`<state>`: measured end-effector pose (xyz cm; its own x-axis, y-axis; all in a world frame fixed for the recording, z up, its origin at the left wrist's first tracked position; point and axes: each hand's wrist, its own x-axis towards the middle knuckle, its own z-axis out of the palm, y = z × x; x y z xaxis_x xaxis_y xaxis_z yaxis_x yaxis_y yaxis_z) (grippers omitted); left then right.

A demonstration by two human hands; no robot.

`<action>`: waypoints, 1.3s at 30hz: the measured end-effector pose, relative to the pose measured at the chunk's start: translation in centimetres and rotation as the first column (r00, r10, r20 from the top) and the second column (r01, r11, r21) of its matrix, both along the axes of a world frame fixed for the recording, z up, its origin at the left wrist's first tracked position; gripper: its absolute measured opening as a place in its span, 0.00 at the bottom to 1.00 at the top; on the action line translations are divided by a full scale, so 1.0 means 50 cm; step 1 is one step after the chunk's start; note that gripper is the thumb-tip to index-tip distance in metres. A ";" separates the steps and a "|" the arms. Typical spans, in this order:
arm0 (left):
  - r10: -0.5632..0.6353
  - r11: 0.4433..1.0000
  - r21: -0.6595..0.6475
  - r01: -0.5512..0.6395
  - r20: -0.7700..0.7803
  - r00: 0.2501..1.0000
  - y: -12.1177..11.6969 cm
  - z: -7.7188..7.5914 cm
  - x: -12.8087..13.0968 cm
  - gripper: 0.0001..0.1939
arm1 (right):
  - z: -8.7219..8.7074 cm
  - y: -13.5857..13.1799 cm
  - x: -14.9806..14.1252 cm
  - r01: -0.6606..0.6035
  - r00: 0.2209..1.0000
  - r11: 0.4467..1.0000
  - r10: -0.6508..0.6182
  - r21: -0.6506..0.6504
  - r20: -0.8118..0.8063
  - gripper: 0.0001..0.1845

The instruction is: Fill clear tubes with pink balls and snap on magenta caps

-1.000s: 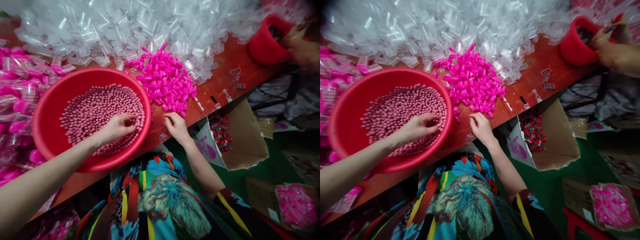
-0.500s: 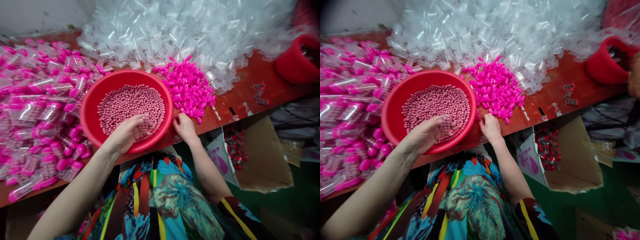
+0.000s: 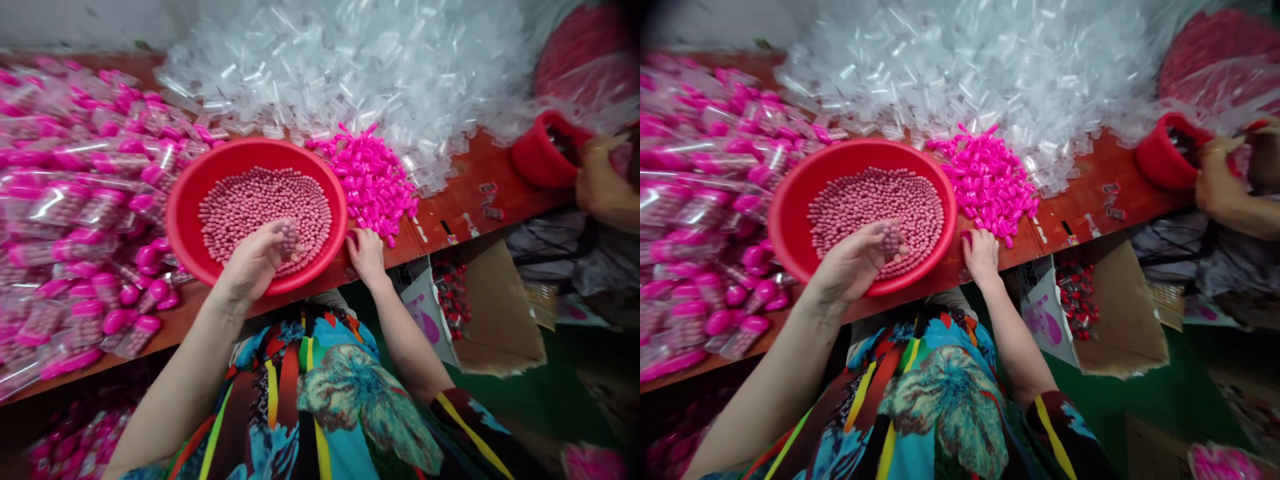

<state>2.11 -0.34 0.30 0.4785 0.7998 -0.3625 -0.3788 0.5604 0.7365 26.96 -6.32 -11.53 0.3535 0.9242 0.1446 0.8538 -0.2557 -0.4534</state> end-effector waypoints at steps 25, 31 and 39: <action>-0.115 0.988 -0.083 0.133 0.191 0.975 -0.002 -0.012 -0.022 0.13 | 0.256 0.062 -0.123 -0.400 0.660 0.834 0.550 0.380 -0.512 0.09; -0.053 0.999 0.007 0.052 0.129 0.990 -0.014 -0.022 -0.014 0.12 | 0.260 0.060 -0.144 -0.391 0.677 0.830 0.553 0.399 -0.486 0.09; -0.071 0.996 0.065 0.062 0.148 0.986 -0.016 -0.024 -0.014 0.05 | 0.270 0.070 -0.166 -0.450 0.723 0.788 0.598 0.420 -0.346 0.09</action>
<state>1.40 -1.15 -0.90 0.5767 0.7824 -0.2351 -0.4508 0.5447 0.7072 18.66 -2.84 1.95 -0.0847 0.9182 0.3869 0.4952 0.3757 -0.7833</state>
